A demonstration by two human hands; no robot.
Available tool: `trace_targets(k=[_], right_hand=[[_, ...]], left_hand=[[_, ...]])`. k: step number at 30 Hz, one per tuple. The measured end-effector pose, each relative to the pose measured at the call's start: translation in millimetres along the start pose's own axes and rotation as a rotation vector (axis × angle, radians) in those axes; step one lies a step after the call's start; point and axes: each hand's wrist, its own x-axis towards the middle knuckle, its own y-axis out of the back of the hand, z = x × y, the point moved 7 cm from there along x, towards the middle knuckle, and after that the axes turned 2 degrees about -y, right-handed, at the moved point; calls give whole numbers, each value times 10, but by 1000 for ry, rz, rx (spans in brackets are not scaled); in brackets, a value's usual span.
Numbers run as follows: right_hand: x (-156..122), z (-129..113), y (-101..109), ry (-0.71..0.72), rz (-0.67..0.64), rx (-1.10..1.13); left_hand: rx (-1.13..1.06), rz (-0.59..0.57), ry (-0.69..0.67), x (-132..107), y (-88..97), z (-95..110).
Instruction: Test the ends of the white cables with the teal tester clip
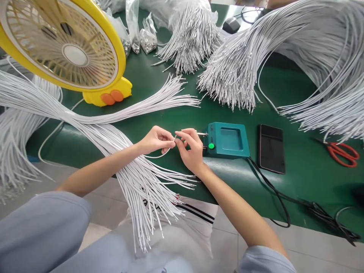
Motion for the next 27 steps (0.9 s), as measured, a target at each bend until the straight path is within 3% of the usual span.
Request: trace_targets(k=[14, 21, 27], right_hand=[[2, -71, 50, 34, 91, 36], [-13, 120, -39, -317, -40, 365], [14, 157, -70, -391, -59, 402]], left_hand=[[-9, 53, 28, 8, 21, -20], [0, 57, 15, 3, 13, 12], [26, 47, -10, -2, -1, 13]])
